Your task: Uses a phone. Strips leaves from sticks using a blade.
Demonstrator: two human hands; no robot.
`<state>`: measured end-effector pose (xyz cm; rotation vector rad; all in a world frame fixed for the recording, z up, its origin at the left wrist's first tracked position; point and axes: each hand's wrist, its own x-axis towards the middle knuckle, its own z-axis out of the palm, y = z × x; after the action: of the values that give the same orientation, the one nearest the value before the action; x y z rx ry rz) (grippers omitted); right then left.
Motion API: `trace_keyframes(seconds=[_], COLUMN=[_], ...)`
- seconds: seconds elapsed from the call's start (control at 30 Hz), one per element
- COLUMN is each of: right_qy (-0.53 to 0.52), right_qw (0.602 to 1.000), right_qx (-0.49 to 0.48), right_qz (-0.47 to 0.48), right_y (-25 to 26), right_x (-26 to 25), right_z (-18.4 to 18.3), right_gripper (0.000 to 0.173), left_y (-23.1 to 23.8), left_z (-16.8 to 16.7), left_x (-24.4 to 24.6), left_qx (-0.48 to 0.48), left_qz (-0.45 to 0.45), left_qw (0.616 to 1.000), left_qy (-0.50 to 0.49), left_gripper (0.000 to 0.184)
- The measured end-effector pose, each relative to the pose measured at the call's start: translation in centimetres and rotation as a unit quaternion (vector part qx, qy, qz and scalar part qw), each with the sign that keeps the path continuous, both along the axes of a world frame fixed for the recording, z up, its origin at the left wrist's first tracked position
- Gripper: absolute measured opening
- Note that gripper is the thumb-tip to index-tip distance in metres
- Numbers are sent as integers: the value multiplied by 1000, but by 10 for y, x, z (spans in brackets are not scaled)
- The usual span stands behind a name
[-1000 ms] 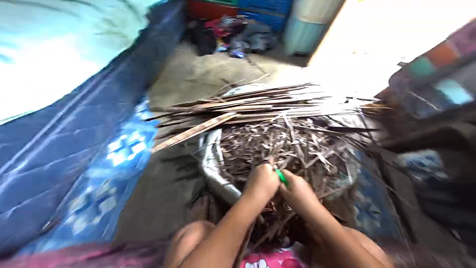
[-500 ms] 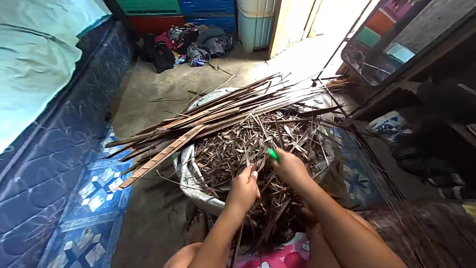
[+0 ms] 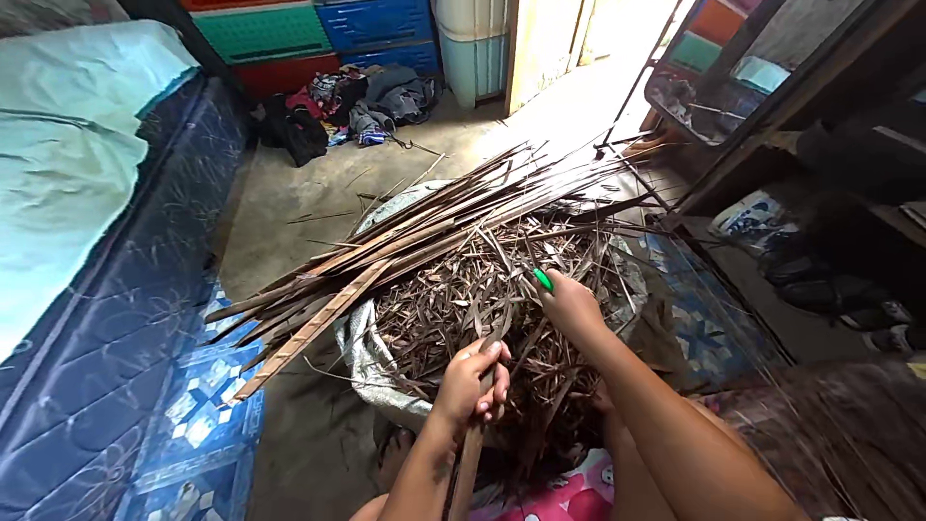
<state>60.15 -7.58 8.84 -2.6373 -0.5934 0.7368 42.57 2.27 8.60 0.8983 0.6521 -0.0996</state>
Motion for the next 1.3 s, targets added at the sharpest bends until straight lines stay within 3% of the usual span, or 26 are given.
trace_keyframes(seconds=[0.1, 0.2, 0.3, 0.37, 0.43, 0.5, 0.6, 0.67, 0.77, 0.87, 0.93, 1.03, 1.13, 1.2, 1.3], right_qy=[17, 2, -16, -6, 24, 128, 302, 298, 208, 122, 89, 71, 39, -8, -37], right_qw=[995, 988, 998, 1000, 990, 946, 877, 863, 866, 931, 981, 974, 971, 978, 989], right_qx=[40, 17, -19, 11, 131, 294, 369, 398, 422, 334, 166, -45, -93, -96, -112], right_qz=[86, 152, 63, -9, -47, -54, -56, -93, -166, -87, 55, 209, 216, 183, 87], right_y=[-6, -7, -2, -5, -12, -12, -8, -6, -5, -9, -8, 1, 2, 5, 13], right_x=[-21, -43, -19, 9, 22, 15, -8, -11, 11, 17, -5, -61, -88, -81, -48], right_z=[7, 11, 6, -5, -15, -25, -16, -15, -29, -36, -17, 8, 8, 1, -6], right_gripper=[37, 34, 37, 39, 39, 33, 19, 14, 24, 31, 34, 31, 30, 29, 32], left_y=[1, 2, -1, -4, -4, -4, -13, -20, -24, -22, -15, -5, -1, -7, -15], left_z=[-3, -2, -2, -3, -5, -4, -3, -6, -7, -9, -11, -9, -9, -10, -10], left_x=[-1, -1, -5, -5, -3, -1, 2, 2, 3, 8, 13, 17, 14, 12, 14], left_qx=[-38, -87, -138, -147, -130, -94, -12, 39, 140, 301, 394, 451, 457, 460, 432], left_qz=[22, 25, -4, -16, -12, -15, -47, -73, -106, -141, -156, -140, -136, -143, -161], left_qw=[999, 995, 988, 986, 989, 994, 998, 996, 984, 939, 892, 854, 853, 854, 866], left_qy=[-25, -46, -65, -75, -67, -53, -28, -20, 11, 94, 158, 219, 213, 196, 191], left_gripper=[37, 42, 43, 43, 42, 41, 37, 31, 38, 41, 43, 41, 43, 38, 48])
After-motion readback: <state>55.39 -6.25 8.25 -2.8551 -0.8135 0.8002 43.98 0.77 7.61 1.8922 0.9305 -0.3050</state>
